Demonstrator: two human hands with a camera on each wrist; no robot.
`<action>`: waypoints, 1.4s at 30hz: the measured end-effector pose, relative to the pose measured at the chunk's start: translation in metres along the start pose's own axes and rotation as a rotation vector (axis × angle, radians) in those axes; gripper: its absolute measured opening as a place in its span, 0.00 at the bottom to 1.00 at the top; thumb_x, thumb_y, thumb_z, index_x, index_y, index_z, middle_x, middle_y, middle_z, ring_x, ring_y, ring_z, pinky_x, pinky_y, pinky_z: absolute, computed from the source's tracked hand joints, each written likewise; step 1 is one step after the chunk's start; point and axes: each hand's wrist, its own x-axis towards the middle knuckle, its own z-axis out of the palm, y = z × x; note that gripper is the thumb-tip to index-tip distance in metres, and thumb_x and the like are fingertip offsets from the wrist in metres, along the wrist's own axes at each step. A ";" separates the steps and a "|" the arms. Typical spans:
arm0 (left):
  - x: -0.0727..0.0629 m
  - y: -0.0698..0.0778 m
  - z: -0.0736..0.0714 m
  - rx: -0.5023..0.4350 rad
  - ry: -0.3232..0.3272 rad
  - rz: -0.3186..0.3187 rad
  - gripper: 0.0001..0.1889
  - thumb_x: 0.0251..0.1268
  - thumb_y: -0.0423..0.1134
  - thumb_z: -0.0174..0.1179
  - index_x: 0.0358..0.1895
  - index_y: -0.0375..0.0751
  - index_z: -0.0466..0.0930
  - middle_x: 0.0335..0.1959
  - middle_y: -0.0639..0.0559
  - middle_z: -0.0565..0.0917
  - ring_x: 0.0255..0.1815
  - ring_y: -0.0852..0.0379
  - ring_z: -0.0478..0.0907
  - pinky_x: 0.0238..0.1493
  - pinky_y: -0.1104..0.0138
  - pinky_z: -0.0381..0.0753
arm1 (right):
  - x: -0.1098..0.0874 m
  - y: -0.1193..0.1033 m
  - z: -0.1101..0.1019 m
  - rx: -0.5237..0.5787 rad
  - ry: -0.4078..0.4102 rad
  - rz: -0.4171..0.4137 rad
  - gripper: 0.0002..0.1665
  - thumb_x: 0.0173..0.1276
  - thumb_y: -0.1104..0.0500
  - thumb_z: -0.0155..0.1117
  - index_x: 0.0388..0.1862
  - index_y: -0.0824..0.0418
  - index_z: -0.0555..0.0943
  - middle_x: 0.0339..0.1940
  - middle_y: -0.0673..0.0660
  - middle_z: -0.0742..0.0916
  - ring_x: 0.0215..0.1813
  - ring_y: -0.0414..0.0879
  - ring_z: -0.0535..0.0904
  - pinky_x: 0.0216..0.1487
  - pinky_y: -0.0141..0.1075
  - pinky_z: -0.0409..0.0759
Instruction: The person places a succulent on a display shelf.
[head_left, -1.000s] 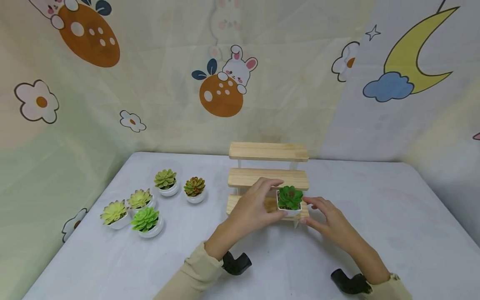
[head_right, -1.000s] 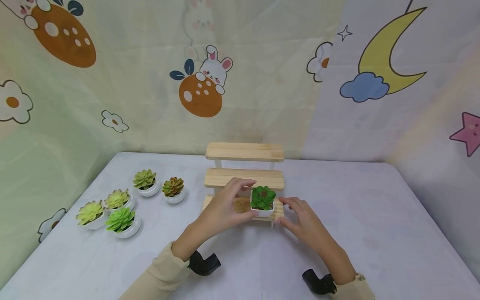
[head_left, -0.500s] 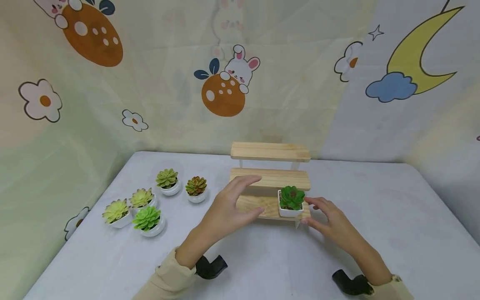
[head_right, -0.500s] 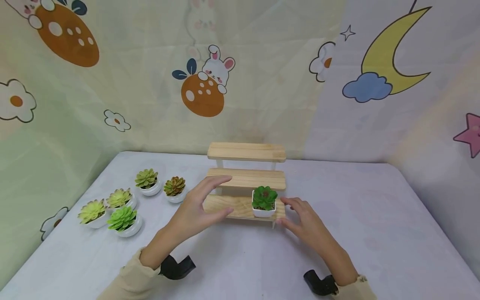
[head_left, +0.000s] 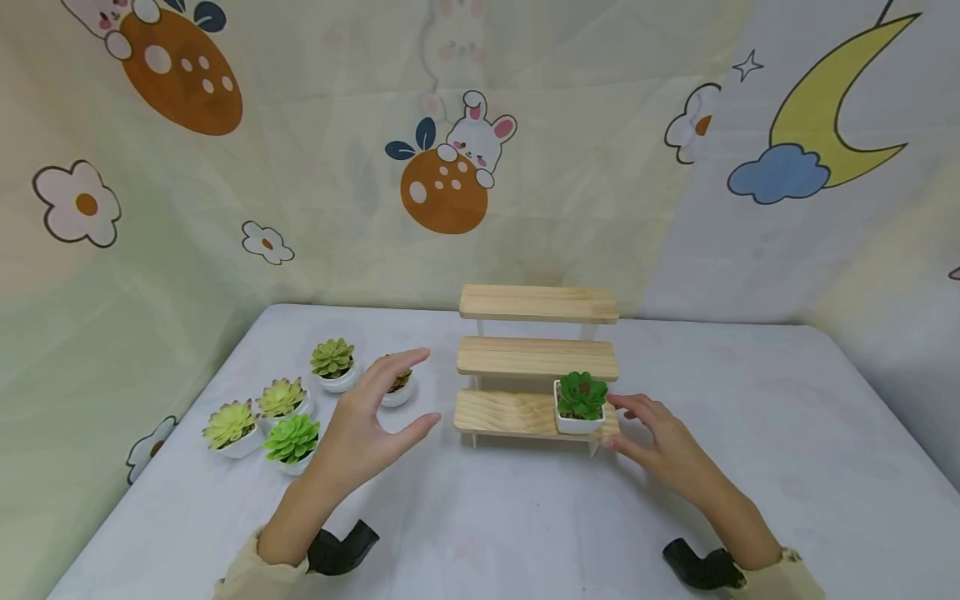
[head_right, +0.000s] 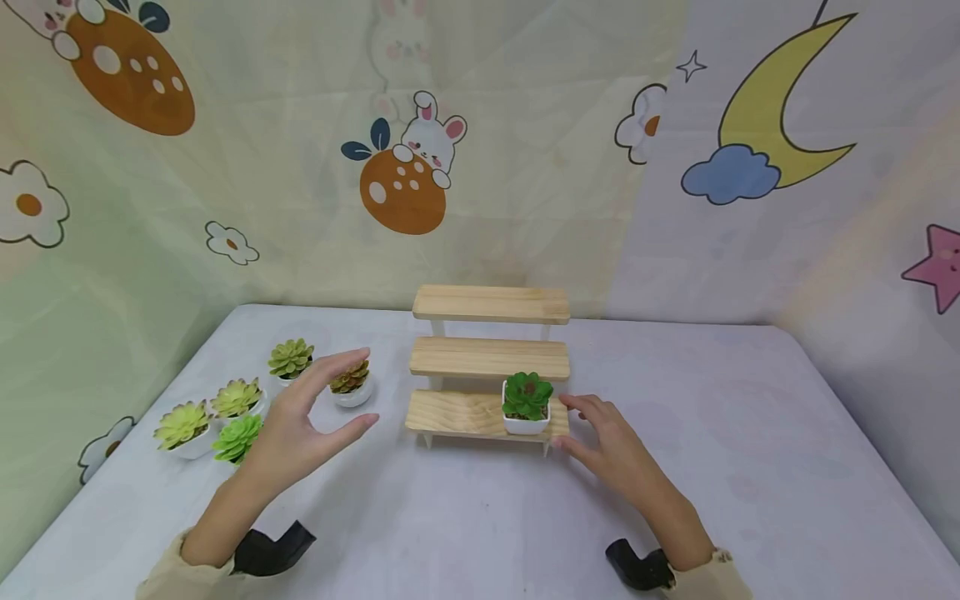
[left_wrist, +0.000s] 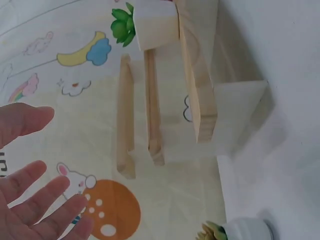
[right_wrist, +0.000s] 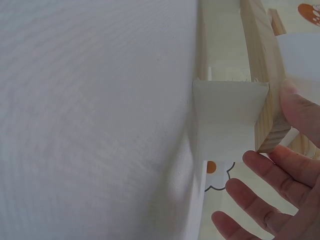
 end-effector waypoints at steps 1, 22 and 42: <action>-0.002 -0.001 -0.004 0.008 0.002 -0.012 0.36 0.48 0.39 0.71 0.64 0.51 0.67 0.62 0.56 0.72 0.63 0.58 0.69 0.59 0.59 0.72 | 0.000 0.000 0.000 0.001 0.002 -0.001 0.33 0.58 0.53 0.68 0.60 0.64 0.72 0.54 0.59 0.80 0.50 0.55 0.76 0.48 0.54 0.75; -0.051 -0.033 -0.055 0.139 0.128 -0.247 0.40 0.41 0.33 0.74 0.64 0.53 0.69 0.60 0.49 0.74 0.64 0.50 0.66 0.62 0.53 0.66 | -0.001 -0.001 0.000 -0.008 0.005 -0.011 0.33 0.58 0.54 0.68 0.60 0.66 0.72 0.53 0.60 0.80 0.49 0.55 0.77 0.49 0.54 0.75; -0.083 -0.060 -0.075 0.214 0.072 -0.441 0.43 0.43 0.42 0.74 0.67 0.48 0.63 0.63 0.43 0.69 0.56 0.45 0.68 0.58 0.62 0.68 | 0.001 -0.001 0.000 0.010 -0.015 0.002 0.33 0.59 0.54 0.67 0.61 0.66 0.71 0.54 0.61 0.79 0.50 0.56 0.76 0.50 0.54 0.75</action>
